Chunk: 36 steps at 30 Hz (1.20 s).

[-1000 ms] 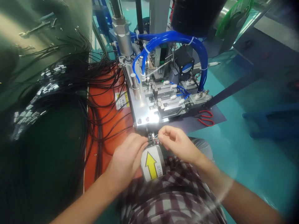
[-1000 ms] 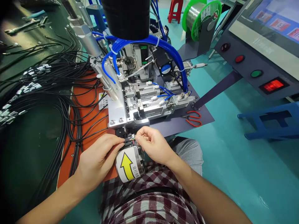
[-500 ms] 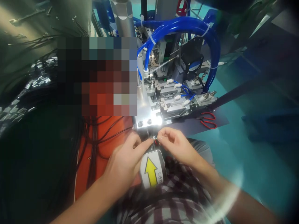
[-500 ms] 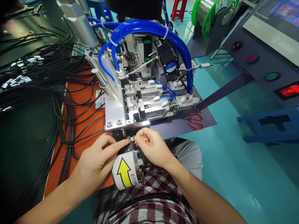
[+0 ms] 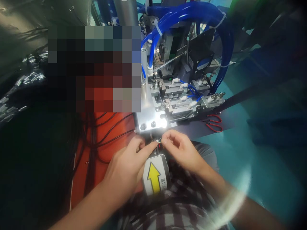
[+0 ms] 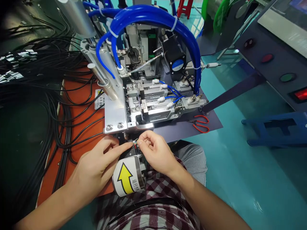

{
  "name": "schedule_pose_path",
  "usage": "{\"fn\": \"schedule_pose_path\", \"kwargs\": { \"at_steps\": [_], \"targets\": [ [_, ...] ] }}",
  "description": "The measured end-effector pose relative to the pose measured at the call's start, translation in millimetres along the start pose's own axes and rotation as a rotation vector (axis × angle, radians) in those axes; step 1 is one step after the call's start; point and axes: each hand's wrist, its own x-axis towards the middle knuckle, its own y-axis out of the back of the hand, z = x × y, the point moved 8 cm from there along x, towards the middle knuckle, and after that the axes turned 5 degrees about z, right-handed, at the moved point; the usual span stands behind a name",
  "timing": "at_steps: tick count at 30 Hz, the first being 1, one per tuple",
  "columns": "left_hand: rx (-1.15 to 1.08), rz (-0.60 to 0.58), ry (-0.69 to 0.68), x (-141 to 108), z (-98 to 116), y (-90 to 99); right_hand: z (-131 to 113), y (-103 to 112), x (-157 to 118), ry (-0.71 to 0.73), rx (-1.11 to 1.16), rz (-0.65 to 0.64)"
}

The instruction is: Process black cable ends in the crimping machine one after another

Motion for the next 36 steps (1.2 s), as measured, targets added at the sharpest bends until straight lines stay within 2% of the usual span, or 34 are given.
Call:
{"fn": "schedule_pose_path", "kwargs": {
  "at_steps": [5, 15, 27, 36],
  "targets": [
    [-0.001, -0.014, -0.005, -2, 0, -1.7, -4, 0, 0, 0.045, -0.056, 0.01],
    [0.012, 0.003, 0.056, -10, -6, -10.8, -5, 2, -4, -0.011, -0.11, 0.066],
    [-0.011, 0.018, 0.062, -11, -7, -10.7, -2, 0, -2, -0.022, -0.054, 0.086],
    [0.088, -0.017, -0.016, -9, -1, -9.9, -3, 0, -3, -0.045, -0.119, 0.092]
  ]
}}
